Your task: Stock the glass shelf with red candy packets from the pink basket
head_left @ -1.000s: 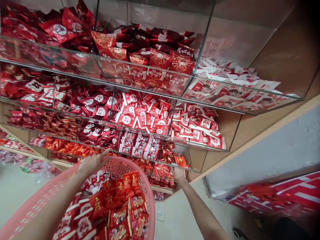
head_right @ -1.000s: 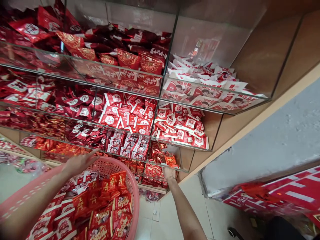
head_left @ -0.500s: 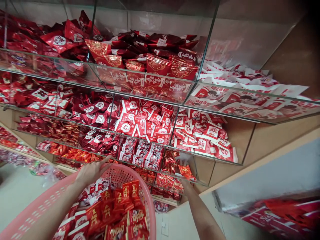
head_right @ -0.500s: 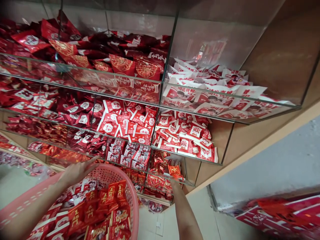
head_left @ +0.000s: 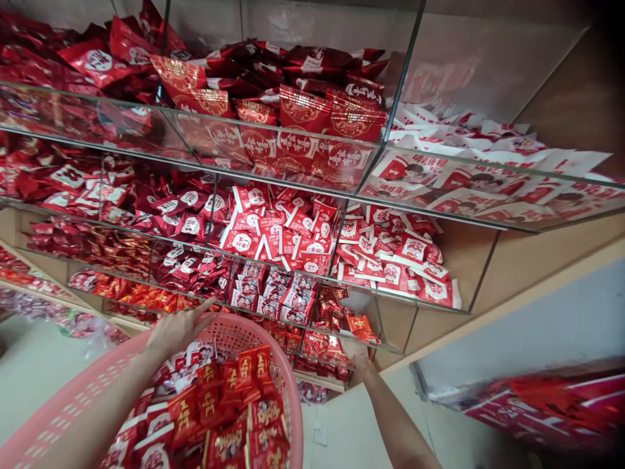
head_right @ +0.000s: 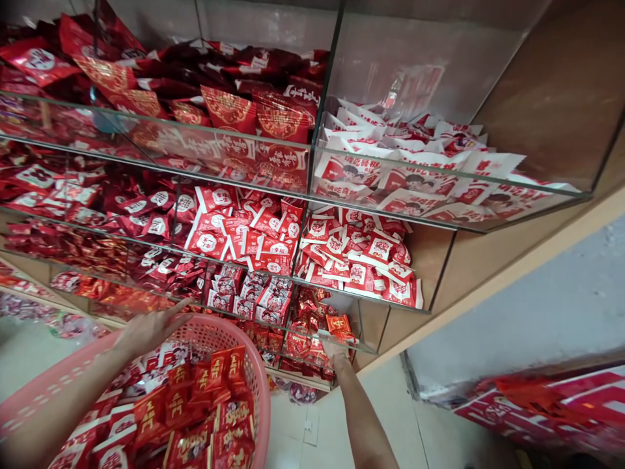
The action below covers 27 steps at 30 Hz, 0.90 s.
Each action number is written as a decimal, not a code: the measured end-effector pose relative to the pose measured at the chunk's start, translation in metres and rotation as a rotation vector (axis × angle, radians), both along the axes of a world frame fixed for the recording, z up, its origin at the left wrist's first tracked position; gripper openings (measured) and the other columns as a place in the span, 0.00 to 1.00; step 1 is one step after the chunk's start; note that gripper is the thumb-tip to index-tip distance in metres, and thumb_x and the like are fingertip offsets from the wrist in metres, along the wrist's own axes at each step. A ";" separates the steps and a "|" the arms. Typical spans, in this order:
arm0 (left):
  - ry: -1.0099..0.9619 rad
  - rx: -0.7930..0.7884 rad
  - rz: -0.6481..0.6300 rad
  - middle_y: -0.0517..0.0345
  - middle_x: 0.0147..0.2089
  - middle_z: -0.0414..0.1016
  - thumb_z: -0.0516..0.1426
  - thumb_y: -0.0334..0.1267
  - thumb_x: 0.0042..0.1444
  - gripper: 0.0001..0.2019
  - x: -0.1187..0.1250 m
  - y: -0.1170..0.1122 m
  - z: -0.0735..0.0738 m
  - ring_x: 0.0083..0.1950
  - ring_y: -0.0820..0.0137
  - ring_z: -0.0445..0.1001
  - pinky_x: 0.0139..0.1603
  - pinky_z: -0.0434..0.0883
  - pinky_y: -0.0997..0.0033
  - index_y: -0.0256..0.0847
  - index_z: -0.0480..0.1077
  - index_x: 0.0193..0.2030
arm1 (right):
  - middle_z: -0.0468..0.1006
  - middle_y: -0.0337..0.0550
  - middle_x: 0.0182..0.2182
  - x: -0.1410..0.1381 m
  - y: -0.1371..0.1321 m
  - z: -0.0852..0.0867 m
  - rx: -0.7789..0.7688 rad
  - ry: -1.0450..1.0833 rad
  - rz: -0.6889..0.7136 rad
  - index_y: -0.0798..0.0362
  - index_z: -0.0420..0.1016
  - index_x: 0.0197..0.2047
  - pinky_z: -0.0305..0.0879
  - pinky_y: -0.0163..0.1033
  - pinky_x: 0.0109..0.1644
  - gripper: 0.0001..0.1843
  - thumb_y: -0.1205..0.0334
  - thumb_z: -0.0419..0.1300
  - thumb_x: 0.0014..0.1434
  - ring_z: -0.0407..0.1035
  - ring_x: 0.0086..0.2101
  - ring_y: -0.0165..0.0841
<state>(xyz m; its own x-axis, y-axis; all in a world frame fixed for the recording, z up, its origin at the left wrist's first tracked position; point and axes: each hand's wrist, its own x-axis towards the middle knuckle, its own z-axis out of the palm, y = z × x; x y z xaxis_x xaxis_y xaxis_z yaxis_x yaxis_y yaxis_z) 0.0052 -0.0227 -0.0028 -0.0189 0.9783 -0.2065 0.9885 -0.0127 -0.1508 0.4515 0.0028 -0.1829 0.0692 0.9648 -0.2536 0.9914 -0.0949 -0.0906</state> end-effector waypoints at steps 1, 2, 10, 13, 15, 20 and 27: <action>-0.001 0.005 -0.002 0.42 0.44 0.80 0.38 0.55 0.61 0.33 0.000 0.000 0.000 0.45 0.53 0.77 0.43 0.69 0.57 0.45 0.45 0.70 | 0.76 0.47 0.44 0.000 -0.001 -0.001 -0.002 0.007 -0.008 0.55 0.72 0.49 0.68 0.47 0.47 0.17 0.53 0.54 0.64 0.72 0.42 0.37; 0.000 0.009 -0.005 0.41 0.44 0.80 0.37 0.55 0.61 0.33 0.000 0.000 -0.001 0.45 0.53 0.77 0.43 0.69 0.57 0.45 0.45 0.70 | 0.77 0.49 0.41 0.000 -0.003 -0.002 0.003 0.015 -0.018 0.56 0.74 0.47 0.67 0.47 0.48 0.19 0.51 0.51 0.65 0.72 0.42 0.38; -0.021 -0.004 0.024 0.43 0.42 0.80 0.37 0.56 0.60 0.34 0.001 0.000 -0.003 0.44 0.54 0.77 0.43 0.69 0.59 0.46 0.43 0.71 | 0.76 0.57 0.49 0.000 -0.028 -0.005 0.147 0.067 -0.053 0.54 0.72 0.54 0.44 0.52 0.63 0.28 0.46 0.43 0.65 0.65 0.54 0.47; -0.031 -0.001 0.027 0.43 0.40 0.80 0.36 0.57 0.60 0.35 0.001 -0.001 -0.002 0.44 0.54 0.77 0.43 0.69 0.59 0.45 0.43 0.71 | 0.70 0.58 0.56 -0.004 -0.034 -0.007 0.156 0.068 -0.067 0.55 0.67 0.59 0.36 0.55 0.65 0.28 0.48 0.44 0.65 0.58 0.59 0.49; -0.030 0.000 0.020 0.42 0.40 0.80 0.35 0.58 0.60 0.35 0.002 -0.001 -0.001 0.43 0.53 0.77 0.42 0.69 0.59 0.45 0.43 0.70 | 0.67 0.59 0.58 -0.006 -0.036 -0.007 0.156 0.068 -0.078 0.56 0.65 0.61 0.34 0.56 0.65 0.29 0.48 0.45 0.65 0.55 0.60 0.49; -0.002 -0.005 0.000 0.43 0.40 0.80 0.33 0.57 0.60 0.34 0.002 -0.001 0.000 0.43 0.54 0.78 0.41 0.69 0.60 0.46 0.43 0.71 | 0.73 0.59 0.52 -0.008 -0.033 0.001 0.164 0.081 -0.107 0.57 0.70 0.57 0.37 0.58 0.63 0.30 0.46 0.42 0.65 0.61 0.57 0.51; 0.012 -0.012 -0.015 0.41 0.41 0.80 0.36 0.55 0.61 0.33 -0.001 0.000 -0.004 0.42 0.53 0.78 0.40 0.69 0.60 0.43 0.43 0.71 | 0.79 0.53 0.40 -0.025 -0.008 0.009 0.071 0.112 -0.094 0.57 0.76 0.43 0.62 0.44 0.50 0.23 0.50 0.45 0.66 0.72 0.42 0.39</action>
